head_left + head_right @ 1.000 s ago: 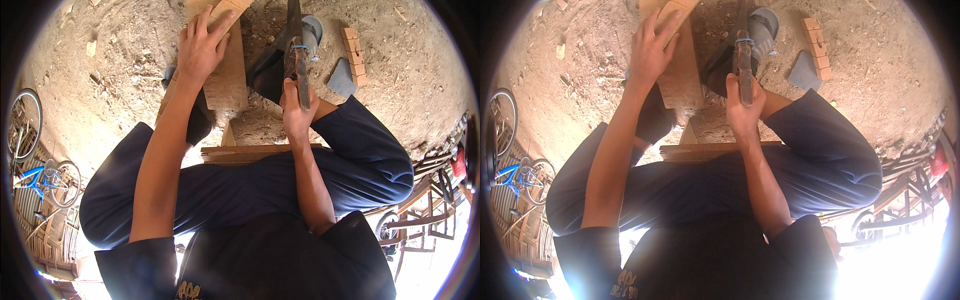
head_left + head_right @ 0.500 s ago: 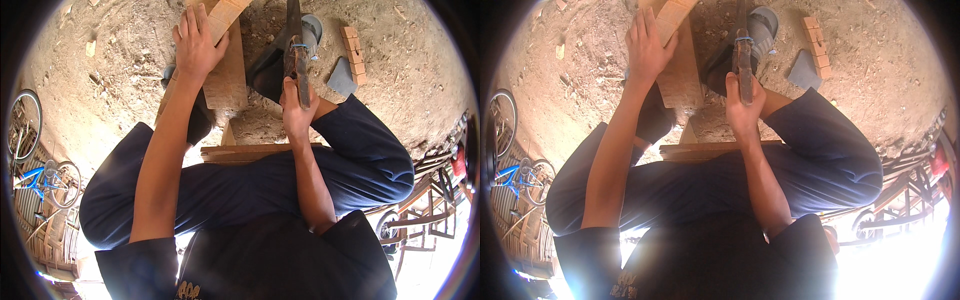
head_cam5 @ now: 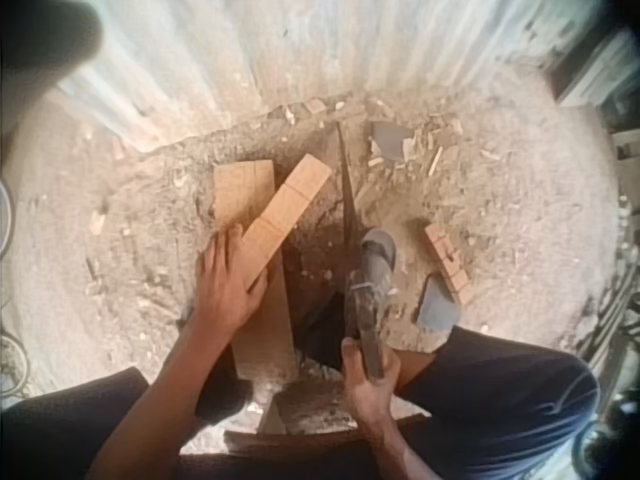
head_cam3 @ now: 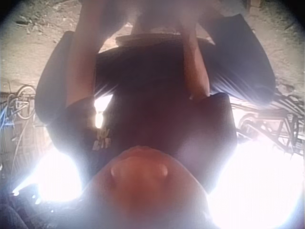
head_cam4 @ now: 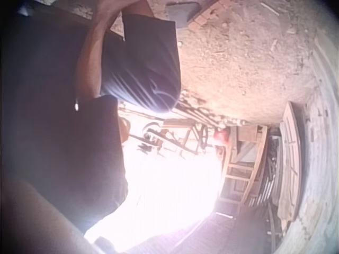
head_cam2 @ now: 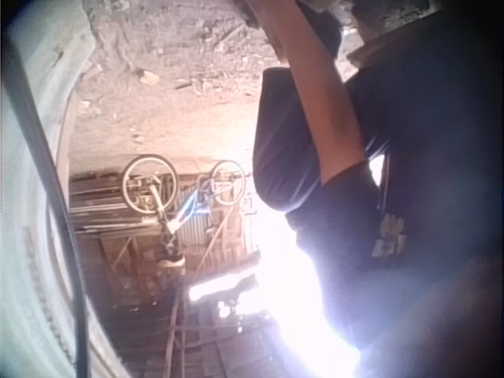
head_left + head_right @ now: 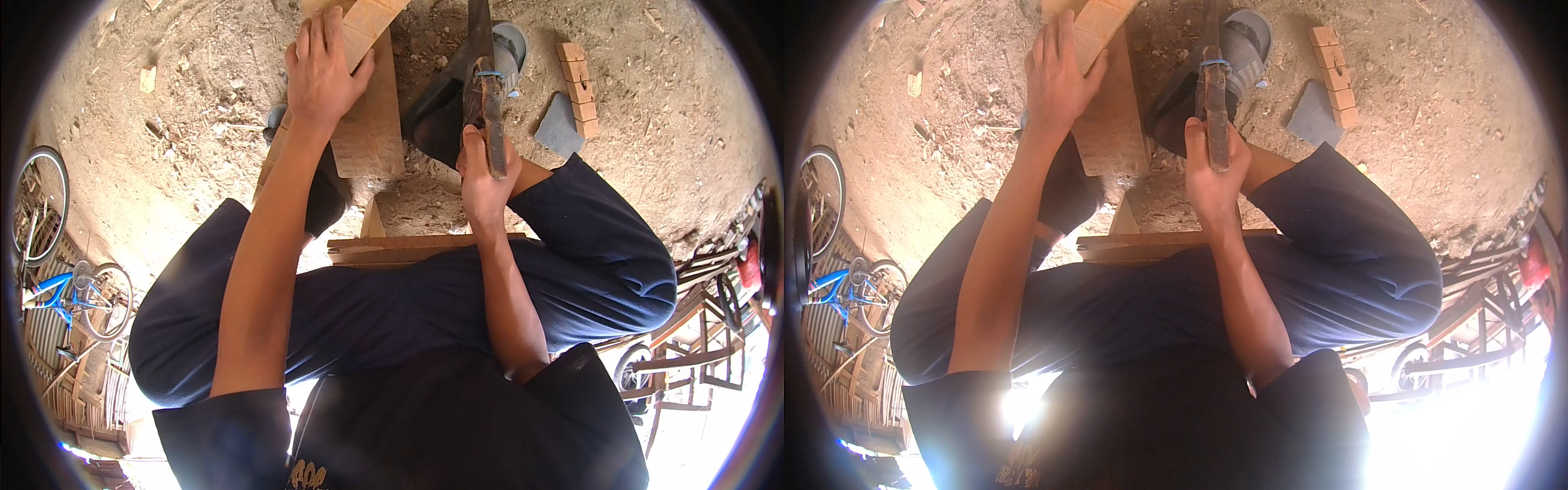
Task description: The person sits cross-legged on the ground and uses a hand saw to cut a wooden plank into smaller pieces. The person holds the wood with one hand and saws with the other, periodically adjusting the wood's position.
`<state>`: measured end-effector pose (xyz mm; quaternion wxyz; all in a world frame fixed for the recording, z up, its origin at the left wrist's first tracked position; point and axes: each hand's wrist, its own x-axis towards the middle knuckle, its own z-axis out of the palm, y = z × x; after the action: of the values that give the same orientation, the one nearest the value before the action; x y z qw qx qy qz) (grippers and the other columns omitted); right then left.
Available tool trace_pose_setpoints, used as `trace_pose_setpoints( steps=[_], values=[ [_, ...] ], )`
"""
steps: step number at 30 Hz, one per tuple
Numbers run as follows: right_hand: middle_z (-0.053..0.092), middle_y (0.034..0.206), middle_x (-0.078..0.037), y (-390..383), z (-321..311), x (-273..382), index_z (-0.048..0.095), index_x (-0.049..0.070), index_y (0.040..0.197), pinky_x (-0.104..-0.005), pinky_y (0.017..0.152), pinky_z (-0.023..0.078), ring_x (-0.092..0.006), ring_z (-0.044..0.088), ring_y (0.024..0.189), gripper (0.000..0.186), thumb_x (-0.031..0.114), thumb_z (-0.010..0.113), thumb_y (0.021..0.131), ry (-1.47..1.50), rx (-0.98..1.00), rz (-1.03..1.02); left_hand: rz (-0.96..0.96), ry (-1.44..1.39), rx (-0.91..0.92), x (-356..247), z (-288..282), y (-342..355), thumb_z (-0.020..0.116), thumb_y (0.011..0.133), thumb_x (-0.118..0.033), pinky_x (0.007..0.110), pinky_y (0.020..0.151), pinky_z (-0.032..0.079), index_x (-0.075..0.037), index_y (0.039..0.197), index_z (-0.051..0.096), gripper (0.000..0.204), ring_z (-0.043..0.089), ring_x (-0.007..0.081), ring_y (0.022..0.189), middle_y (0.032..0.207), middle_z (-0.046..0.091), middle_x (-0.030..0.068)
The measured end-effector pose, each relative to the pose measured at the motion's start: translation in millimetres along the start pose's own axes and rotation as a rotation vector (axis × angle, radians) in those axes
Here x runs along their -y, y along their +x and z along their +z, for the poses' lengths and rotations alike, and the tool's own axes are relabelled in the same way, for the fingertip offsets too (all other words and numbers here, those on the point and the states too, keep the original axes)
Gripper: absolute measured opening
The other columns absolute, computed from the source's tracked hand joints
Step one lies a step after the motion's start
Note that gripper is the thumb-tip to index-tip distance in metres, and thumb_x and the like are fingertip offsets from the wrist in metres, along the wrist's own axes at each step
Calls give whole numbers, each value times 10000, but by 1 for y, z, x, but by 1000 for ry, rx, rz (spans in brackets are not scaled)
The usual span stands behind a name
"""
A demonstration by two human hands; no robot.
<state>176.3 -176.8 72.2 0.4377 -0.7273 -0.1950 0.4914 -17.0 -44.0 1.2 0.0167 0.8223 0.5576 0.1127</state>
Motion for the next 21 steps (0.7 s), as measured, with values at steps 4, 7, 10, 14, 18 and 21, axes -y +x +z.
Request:
trace_pose_setpoints(
  steps=[4,7,10,14,18,21],
  values=[
    [455,672,56,0,0,0,539,36,752,-255,558,344,-36,400,640,228,97,648,942,6,2,-1,-12,-6,10,2,2,-1,745,831,-361,518,960,476,-17,1422,437,750,531,384,1231,1292,555,227],
    [453,675,61,-1,0,3,535,38,750,-255,558,343,-34,399,640,231,98,646,944,13,6,19,-21,-14,20,2,2,-2,743,833,-362,514,954,479,-18,1412,445,737,541,377,1210,1291,558,224],
    [466,682,60,-1,-3,-3,559,31,774,-249,562,346,-32,408,646,210,110,644,949,24,23,6,-32,-33,42,1,0,-2,743,835,-364,515,945,482,-23,1409,450,729,550,373,1181,1276,558,214],
    [489,687,57,-2,-1,1,599,14,818,-241,571,355,-32,428,656,182,130,647,951,57,26,35,-102,-68,54,1,-1,-3,765,816,-392,493,899,508,-69,1384,478,714,578,369,1126,1263,556,194],
    [500,690,58,0,0,4,616,5,838,-239,577,364,-34,439,659,168,131,645,946,84,45,65,-212,-215,79,5,-5,-5,815,777,-405,459,822,550,-90,1330,506,708,630,362,1031,1227,585,187],
    [502,688,56,-2,2,8,618,7,835,-241,576,367,-34,440,657,169,134,634,945,76,23,41,-324,-431,69,11,-14,-3,847,764,-390,417,818,551,-69,1275,548,673,661,307,985,1140,641,175]
  ],
)
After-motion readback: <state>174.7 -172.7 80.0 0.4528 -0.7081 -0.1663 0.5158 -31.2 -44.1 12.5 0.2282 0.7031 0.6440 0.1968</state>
